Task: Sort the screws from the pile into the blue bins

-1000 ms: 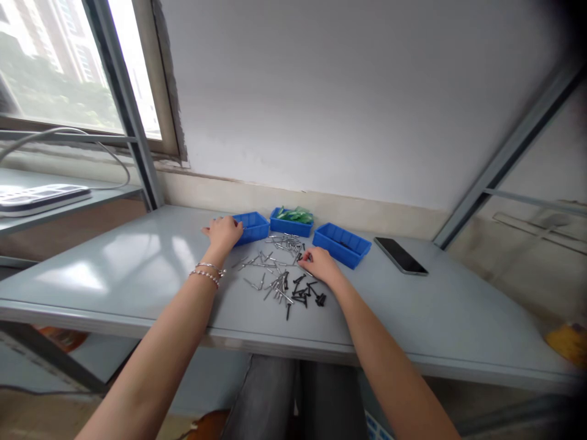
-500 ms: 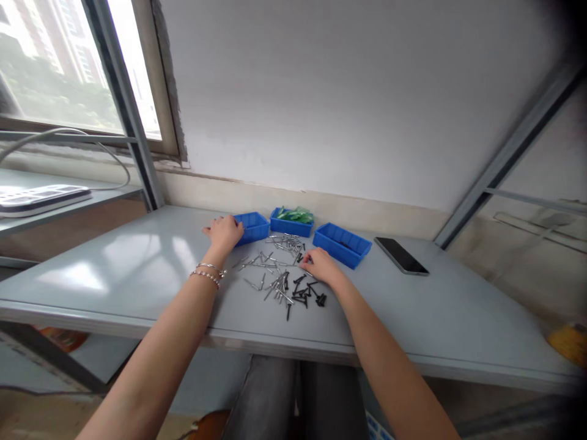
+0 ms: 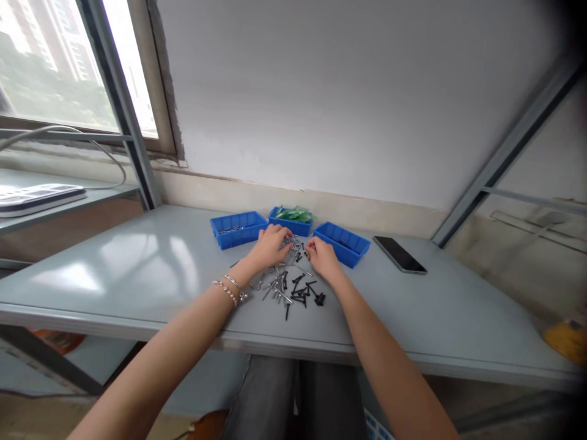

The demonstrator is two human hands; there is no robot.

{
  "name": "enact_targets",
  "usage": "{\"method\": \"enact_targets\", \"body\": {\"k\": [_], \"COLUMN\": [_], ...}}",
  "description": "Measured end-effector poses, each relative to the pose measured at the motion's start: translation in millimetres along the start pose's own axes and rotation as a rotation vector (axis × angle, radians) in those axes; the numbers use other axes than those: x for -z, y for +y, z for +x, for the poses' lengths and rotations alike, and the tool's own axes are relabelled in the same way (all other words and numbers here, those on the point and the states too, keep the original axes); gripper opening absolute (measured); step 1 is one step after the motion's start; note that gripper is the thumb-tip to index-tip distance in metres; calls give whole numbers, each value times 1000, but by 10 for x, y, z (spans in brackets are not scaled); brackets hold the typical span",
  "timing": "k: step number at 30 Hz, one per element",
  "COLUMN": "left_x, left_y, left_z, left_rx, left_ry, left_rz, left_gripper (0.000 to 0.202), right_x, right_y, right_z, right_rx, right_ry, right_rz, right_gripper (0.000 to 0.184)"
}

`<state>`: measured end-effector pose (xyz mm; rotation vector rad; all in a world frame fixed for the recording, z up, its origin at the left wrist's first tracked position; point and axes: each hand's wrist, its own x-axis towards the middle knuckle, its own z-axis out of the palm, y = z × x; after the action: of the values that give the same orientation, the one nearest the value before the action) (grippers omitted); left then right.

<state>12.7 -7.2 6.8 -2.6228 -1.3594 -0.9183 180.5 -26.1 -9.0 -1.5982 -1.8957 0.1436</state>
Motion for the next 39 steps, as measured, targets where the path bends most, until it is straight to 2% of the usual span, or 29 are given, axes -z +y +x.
{"method": "enact_targets", "body": {"k": [3,6,11,22,26,31,34,39], "left_x": [-88,-97,-90,-126,-122,-102,-99,-91], "left_y": [44,27,16,-11,-25,-49,-57,-45], "left_z": [-16,-10,8,14,19,33,34,17], "left_rx": [-133,-187,-211,-208,-155,-131,-143,-148], "left_ry": [-113,-127,-108,-154,-89,16,15,-14], "left_rz": [-110,-193,-263,-277,-267,-267,-270,-284], "left_gripper": [19,14,15,11,10,7,6,9], "right_x": [-1,-14,-40,-79,-62,-10,21,22], "right_y": [-17,-26,-32,-36,-44,-57,-79,-102], "right_z": [5,-4,-19,-12,-16,1,9,6], "right_rx": [48,57,75,71,31,-32,-37,-20], "right_ry": [3,1,-46,-50,-25,-29,-29,2], "right_rz": [72,155,250,356,324,250,237,204], "right_gripper": [7,5,12,13,15,38,40,34]}}
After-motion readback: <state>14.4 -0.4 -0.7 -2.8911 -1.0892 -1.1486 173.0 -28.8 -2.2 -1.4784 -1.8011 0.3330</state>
